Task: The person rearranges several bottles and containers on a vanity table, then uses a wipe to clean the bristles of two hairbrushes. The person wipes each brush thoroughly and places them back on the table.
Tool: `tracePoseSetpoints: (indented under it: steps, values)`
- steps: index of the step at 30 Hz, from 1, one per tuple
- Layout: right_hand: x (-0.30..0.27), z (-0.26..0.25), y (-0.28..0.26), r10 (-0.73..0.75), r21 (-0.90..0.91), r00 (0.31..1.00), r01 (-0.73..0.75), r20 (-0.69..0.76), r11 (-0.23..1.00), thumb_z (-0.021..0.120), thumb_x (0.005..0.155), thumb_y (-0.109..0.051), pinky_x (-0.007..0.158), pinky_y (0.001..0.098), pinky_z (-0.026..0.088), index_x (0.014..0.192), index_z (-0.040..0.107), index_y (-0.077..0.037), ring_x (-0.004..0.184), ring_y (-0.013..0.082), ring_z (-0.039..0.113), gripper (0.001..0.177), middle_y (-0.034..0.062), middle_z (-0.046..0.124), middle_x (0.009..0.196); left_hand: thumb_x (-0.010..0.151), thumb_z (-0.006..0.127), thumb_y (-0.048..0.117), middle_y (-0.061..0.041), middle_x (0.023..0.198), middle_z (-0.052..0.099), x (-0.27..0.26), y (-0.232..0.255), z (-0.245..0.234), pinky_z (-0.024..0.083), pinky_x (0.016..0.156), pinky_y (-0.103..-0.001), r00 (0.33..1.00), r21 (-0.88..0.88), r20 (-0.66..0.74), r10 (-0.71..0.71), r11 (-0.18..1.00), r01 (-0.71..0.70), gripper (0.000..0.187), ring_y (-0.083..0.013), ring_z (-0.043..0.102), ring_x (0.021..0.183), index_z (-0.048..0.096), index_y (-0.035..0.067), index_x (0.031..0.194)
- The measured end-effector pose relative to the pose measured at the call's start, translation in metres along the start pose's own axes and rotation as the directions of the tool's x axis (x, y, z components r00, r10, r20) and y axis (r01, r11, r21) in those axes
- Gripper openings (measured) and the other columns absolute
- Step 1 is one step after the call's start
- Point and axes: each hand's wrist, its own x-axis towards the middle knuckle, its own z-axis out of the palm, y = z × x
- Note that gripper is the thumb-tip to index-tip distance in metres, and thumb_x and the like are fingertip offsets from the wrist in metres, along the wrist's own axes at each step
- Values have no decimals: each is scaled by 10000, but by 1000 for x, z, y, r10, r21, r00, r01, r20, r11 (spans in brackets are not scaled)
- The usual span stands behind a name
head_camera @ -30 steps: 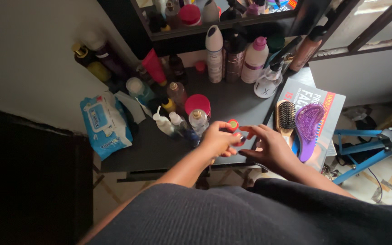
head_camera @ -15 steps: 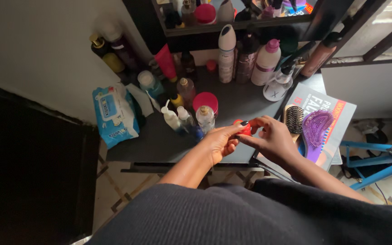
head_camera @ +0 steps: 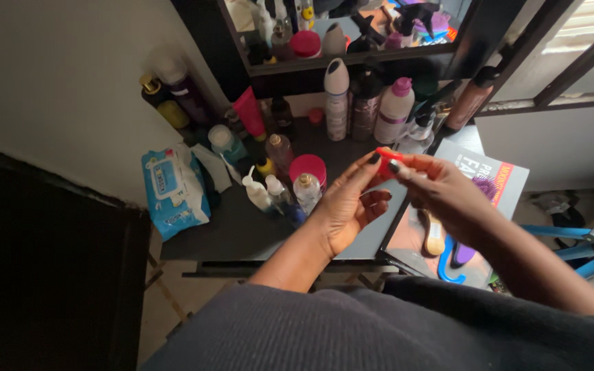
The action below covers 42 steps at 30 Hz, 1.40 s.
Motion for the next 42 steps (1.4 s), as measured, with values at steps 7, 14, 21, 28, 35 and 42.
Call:
tracePoseSetpoints:
  steps: [7,14,21,28,35,42]
  values:
    - [-18,-16,-54,2,-346,1000,6,21,938,614,964,-329,626,225,416,1236,745,-73,716,58,515,396,4,714,907,1018,608,361,-25,1001,719,-3,18,12,579,735,-256,988,200,136,71,975,-98,303,-92,649,790,612,174,1257]
    - [-24,-5,-61,-103,-393,995,100,14,914,681,933,-304,727,263,487,1207,769,-34,833,98,616,395,45,776,982,1079,469,376,29,931,662,10,7,14,418,592,-221,936,515,202,288,782,-351,249,-41,481,684,481,196,1251]
    - [-41,17,-71,-412,-588,903,400,122,703,755,880,-233,791,264,556,1161,751,-33,857,75,705,345,60,813,984,1064,438,395,46,925,607,0,17,14,472,636,-232,968,501,39,248,833,-234,239,-50,548,756,467,197,1195]
    - [-52,32,-84,-554,-831,814,425,177,359,791,805,-213,632,336,553,1240,739,-191,630,186,674,439,113,775,974,1076,435,403,18,926,605,-2,18,19,495,651,-229,964,435,7,266,867,-243,248,-59,559,761,491,186,1183]
    - [-42,22,-62,-623,-708,748,568,231,420,695,970,-287,672,314,544,1185,727,-22,752,126,692,343,100,781,941,1102,462,351,13,875,522,5,15,11,406,550,-253,909,594,122,398,704,-388,237,-69,471,718,475,121,1155]
    - [-39,30,-56,97,-419,992,-123,-85,900,508,1061,-456,460,309,342,952,830,-2,474,115,378,567,92,796,771,1135,465,286,12,891,547,16,4,-6,459,710,-249,738,621,362,569,444,-647,192,-62,508,811,499,99,1154]
